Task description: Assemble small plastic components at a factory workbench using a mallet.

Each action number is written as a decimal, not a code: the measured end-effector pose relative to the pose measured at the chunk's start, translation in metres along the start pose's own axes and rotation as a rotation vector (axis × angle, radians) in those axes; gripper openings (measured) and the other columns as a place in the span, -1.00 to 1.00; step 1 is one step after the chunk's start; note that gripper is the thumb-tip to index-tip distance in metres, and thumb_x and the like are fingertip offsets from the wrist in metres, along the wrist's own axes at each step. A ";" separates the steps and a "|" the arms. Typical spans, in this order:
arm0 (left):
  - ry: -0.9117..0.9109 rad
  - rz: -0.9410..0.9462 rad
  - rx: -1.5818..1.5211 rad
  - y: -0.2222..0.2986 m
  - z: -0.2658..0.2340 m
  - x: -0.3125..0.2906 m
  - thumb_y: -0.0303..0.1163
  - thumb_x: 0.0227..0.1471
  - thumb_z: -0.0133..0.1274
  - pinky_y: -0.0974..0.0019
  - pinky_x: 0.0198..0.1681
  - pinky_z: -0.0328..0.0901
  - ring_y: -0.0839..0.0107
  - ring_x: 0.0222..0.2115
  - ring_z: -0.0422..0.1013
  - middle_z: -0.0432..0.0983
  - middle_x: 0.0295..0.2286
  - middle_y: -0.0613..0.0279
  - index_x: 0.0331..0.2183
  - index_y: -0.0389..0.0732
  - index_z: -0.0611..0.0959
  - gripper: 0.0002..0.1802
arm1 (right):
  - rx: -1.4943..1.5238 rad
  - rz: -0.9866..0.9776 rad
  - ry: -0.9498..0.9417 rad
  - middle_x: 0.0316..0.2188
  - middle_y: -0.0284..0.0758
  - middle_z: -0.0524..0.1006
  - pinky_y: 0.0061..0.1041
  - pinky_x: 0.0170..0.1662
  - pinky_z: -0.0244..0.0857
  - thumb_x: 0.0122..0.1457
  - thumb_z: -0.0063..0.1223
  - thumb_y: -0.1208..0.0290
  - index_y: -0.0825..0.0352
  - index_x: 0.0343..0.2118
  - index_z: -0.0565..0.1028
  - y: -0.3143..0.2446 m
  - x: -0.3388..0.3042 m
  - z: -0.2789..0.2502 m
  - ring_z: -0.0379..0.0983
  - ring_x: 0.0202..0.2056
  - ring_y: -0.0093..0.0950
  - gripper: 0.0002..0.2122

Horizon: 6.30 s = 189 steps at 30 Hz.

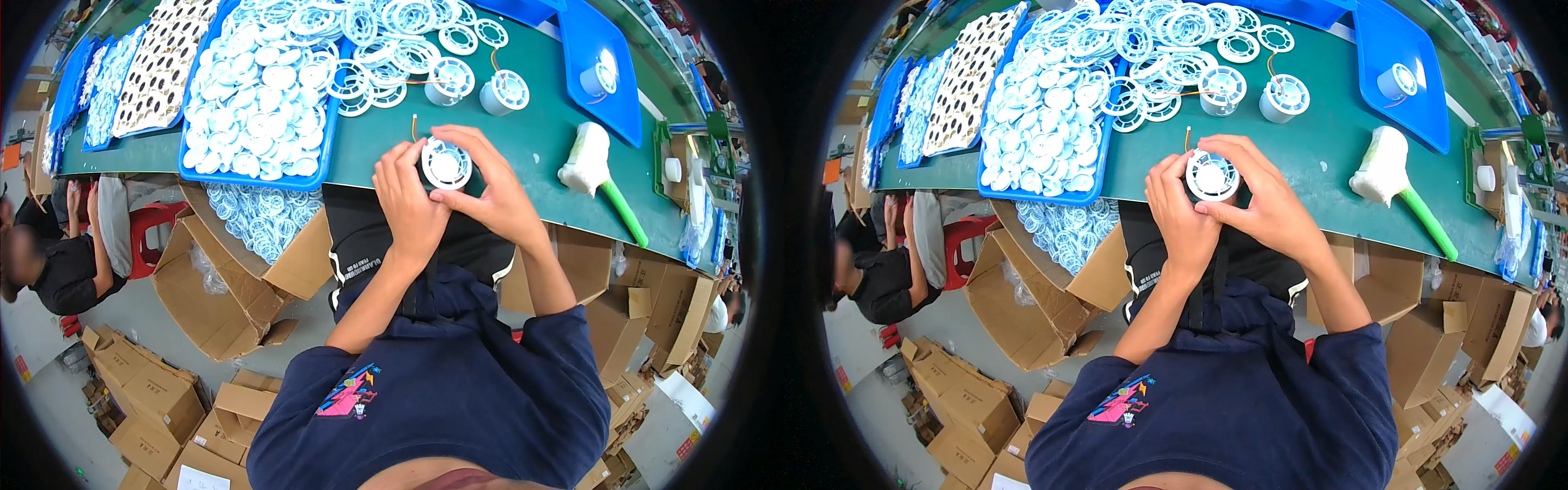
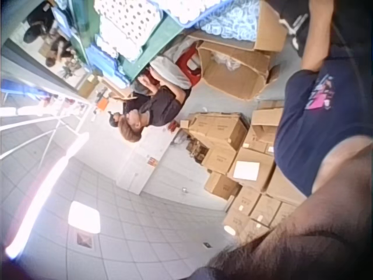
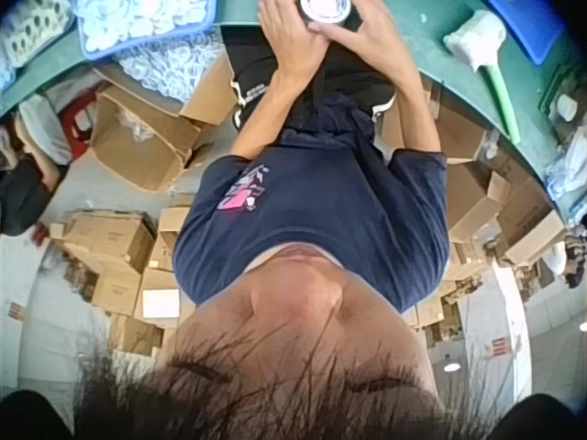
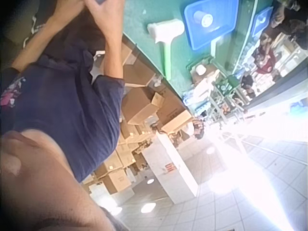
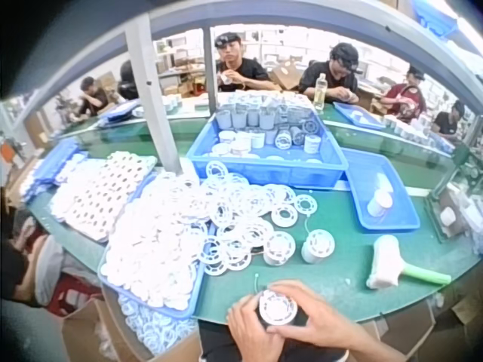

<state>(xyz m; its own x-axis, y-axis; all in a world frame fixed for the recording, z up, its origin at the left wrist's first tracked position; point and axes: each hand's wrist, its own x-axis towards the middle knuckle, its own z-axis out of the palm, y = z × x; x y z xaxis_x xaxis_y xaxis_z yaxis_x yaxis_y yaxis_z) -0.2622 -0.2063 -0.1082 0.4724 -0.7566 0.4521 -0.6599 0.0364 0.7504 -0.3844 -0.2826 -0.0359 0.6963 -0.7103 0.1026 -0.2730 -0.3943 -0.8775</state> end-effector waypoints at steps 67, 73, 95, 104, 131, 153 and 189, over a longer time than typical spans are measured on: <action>-0.198 0.011 -0.331 0.019 -0.007 0.026 -0.34 0.00 0.38 0.03 0.02 0.38 -0.05 0.01 0.41 0.45 0.02 -0.07 0.17 -0.25 0.49 -0.28 | -0.618 0.149 0.541 0.15 -0.14 0.49 -0.27 0.30 0.20 0.12 -0.12 0.70 0.37 0.16 0.48 0.043 -0.097 -0.126 0.41 0.19 -0.21 -0.51; -0.477 -0.088 -0.519 0.018 -0.009 0.043 -0.38 0.05 0.35 0.20 0.17 0.28 0.13 0.08 0.39 0.37 0.06 -0.03 0.21 -0.23 0.49 -0.29 | -0.871 0.262 0.422 0.24 -0.10 0.39 -0.17 0.34 0.11 0.07 -0.02 0.65 0.33 0.33 0.29 0.078 -0.152 -0.151 0.23 0.31 -0.09 -0.34; -0.457 -0.002 -0.532 0.026 0.008 0.031 -0.36 0.14 0.22 0.01 0.22 0.18 -0.02 0.10 0.33 0.43 0.05 -0.06 0.27 -0.27 0.33 -0.27 | -0.337 0.313 0.247 -0.61 -0.52 0.37 -0.66 -0.62 0.04 0.48 -0.05 0.23 0.34 -0.23 0.45 -0.009 -0.102 -0.103 0.22 -0.63 -0.75 -0.75; -0.514 0.045 -0.491 0.030 0.011 0.023 -0.27 0.11 0.29 -0.01 0.21 0.16 -0.01 0.09 0.37 0.46 0.07 -0.06 0.34 -0.31 0.22 -0.10 | -0.146 0.651 0.212 -0.61 -0.32 0.42 -0.46 -0.49 0.21 0.43 0.03 0.25 0.42 -0.01 0.51 -0.031 -0.086 -0.119 0.31 -0.60 -0.57 -0.70; -0.565 0.238 -0.482 0.098 0.057 0.054 -0.27 -0.08 0.43 0.16 -0.05 0.40 0.08 -0.06 0.42 0.53 -0.10 0.00 0.17 -0.26 0.50 -0.21 | -0.761 0.172 0.482 -0.07 -0.09 0.62 -0.21 -0.07 0.42 0.19 0.28 0.45 0.29 0.25 0.45 0.064 -0.173 -0.179 0.58 -0.13 -0.07 -0.47; -0.166 -0.052 -0.161 0.072 0.057 0.035 -0.42 0.05 0.31 -0.07 0.20 0.20 -0.20 0.10 0.27 0.33 0.08 -0.25 0.21 -0.38 0.29 -0.21 | -0.469 0.058 0.944 0.05 -0.08 0.50 -0.27 0.08 0.37 0.32 -0.04 0.64 0.43 0.04 0.53 0.079 -0.142 -0.129 0.50 0.02 -0.25 -0.73; -0.184 0.185 -0.038 -0.031 -0.037 0.023 -0.41 0.03 0.31 -0.04 0.01 0.38 -0.17 -0.03 0.45 0.44 0.02 -0.18 0.02 -0.32 0.58 -0.50 | -0.608 -0.568 0.020 -0.17 -0.17 0.50 -0.21 -0.07 0.50 0.08 0.24 0.49 0.31 -0.18 0.55 -0.018 0.179 0.088 0.50 -0.09 -0.15 -0.77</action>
<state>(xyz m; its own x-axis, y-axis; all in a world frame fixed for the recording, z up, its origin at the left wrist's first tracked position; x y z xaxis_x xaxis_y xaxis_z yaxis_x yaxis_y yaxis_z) -0.2097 -0.2004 -0.1033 0.2289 -0.8409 0.4904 -0.7013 0.2070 0.6822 -0.1963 -0.3518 -0.0432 0.8259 -0.3160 0.4669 -0.1985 -0.9381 -0.2838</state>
